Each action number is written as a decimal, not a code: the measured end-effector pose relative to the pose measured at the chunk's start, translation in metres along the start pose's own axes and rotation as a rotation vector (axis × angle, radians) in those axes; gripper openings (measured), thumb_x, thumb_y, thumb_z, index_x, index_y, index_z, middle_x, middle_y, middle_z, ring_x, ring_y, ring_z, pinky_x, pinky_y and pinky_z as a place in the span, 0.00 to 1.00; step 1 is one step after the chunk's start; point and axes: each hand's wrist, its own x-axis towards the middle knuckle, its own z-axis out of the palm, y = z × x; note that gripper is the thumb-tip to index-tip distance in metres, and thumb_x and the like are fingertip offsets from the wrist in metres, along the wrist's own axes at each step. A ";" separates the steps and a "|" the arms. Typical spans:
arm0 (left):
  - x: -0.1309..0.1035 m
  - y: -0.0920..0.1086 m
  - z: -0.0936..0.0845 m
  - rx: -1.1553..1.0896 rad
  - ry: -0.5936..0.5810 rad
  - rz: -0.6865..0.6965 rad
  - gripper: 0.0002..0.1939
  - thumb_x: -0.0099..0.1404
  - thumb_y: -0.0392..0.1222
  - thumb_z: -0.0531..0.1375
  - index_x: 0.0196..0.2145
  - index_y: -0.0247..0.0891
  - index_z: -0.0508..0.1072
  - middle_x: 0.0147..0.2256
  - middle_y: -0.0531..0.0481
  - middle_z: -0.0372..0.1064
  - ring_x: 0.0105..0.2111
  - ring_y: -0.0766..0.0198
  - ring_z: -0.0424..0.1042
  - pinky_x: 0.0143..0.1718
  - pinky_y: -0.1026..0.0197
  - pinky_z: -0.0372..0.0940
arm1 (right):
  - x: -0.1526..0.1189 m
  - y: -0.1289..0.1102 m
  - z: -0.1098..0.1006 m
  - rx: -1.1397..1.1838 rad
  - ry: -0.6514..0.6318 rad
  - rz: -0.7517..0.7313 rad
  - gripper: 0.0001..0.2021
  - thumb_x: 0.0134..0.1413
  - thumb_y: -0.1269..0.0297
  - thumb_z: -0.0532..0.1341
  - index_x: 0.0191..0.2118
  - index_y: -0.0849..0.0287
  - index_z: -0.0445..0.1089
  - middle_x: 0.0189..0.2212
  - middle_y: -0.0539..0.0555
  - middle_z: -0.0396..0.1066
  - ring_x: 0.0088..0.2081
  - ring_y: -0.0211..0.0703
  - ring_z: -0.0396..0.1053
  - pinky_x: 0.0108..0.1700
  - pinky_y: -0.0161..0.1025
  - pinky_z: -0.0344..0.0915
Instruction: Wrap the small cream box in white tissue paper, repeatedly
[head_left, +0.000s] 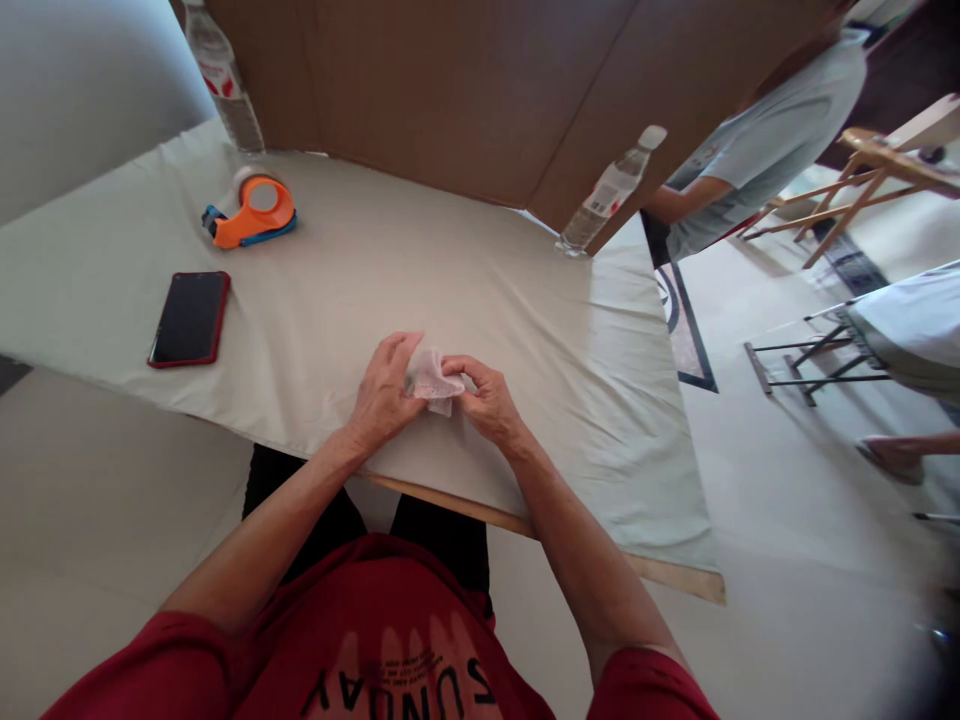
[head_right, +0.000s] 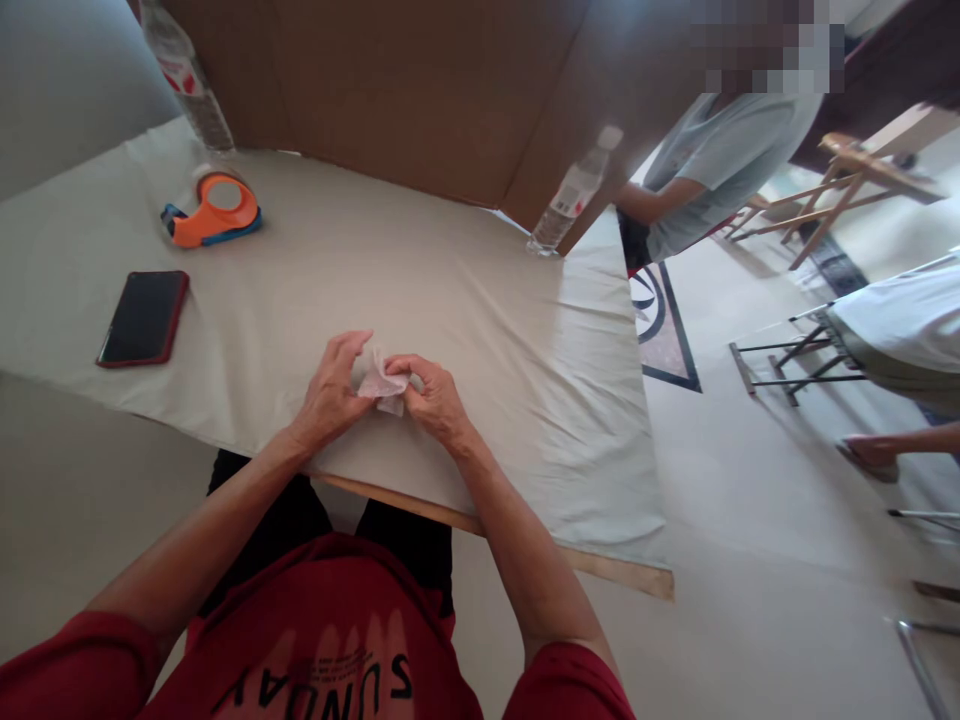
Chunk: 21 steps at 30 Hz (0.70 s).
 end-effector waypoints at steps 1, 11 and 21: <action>0.001 0.000 -0.002 -0.011 -0.045 0.028 0.28 0.61 0.37 0.65 0.57 0.38 0.65 0.61 0.35 0.61 0.58 0.51 0.67 0.58 0.49 0.66 | -0.002 0.000 0.000 -0.018 -0.009 -0.021 0.05 0.55 0.66 0.60 0.37 0.54 0.73 0.46 0.54 0.79 0.51 0.47 0.75 0.59 0.47 0.65; 0.006 -0.006 -0.013 -0.067 -0.193 0.077 0.06 0.60 0.34 0.63 0.34 0.39 0.68 0.52 0.39 0.74 0.56 0.52 0.72 0.58 0.46 0.66 | -0.028 0.002 -0.011 -0.177 -0.081 -0.123 0.12 0.58 0.64 0.63 0.48 0.52 0.73 0.58 0.60 0.73 0.61 0.50 0.70 0.64 0.55 0.62; 0.003 -0.020 -0.026 -0.103 -0.336 0.193 0.20 0.58 0.33 0.57 0.49 0.39 0.70 0.58 0.37 0.70 0.59 0.53 0.69 0.60 0.48 0.65 | -0.025 0.024 -0.003 -0.284 -0.044 -0.192 0.15 0.58 0.64 0.63 0.52 0.53 0.71 0.60 0.61 0.71 0.62 0.50 0.68 0.65 0.54 0.62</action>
